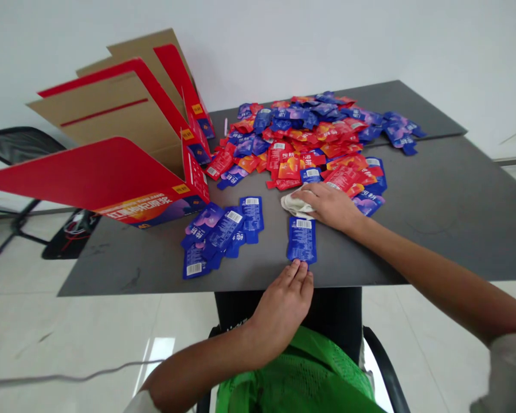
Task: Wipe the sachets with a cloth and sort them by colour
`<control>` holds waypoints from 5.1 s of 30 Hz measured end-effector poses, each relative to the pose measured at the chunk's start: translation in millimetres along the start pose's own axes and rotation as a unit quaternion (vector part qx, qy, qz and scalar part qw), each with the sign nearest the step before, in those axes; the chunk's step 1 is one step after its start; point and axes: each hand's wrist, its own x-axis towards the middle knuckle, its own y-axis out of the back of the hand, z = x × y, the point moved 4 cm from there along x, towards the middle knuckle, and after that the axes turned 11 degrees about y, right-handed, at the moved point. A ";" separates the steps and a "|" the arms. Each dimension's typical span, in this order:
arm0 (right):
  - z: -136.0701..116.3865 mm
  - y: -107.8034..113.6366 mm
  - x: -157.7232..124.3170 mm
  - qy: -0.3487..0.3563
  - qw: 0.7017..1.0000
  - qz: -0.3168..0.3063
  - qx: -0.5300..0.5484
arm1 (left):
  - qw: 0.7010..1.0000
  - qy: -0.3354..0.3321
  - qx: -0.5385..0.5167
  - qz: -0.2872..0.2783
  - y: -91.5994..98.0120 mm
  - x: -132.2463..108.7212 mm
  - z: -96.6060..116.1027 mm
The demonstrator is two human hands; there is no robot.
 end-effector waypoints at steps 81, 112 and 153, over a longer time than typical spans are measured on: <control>20.2 69.5 -40.0 -0.214 0.913 0.345 0.040 | 0.847 0.388 -0.365 -0.002 45.2 40.4 -172.8; 27.9 82.4 -53.1 -0.261 0.882 0.390 0.036 | 0.894 0.359 -0.256 0.079 53.1 53.8 -178.5; 53.5 88.3 -81.2 -0.316 0.844 0.433 0.008 | 0.822 0.218 -0.495 -0.180 20.8 138.0 -127.1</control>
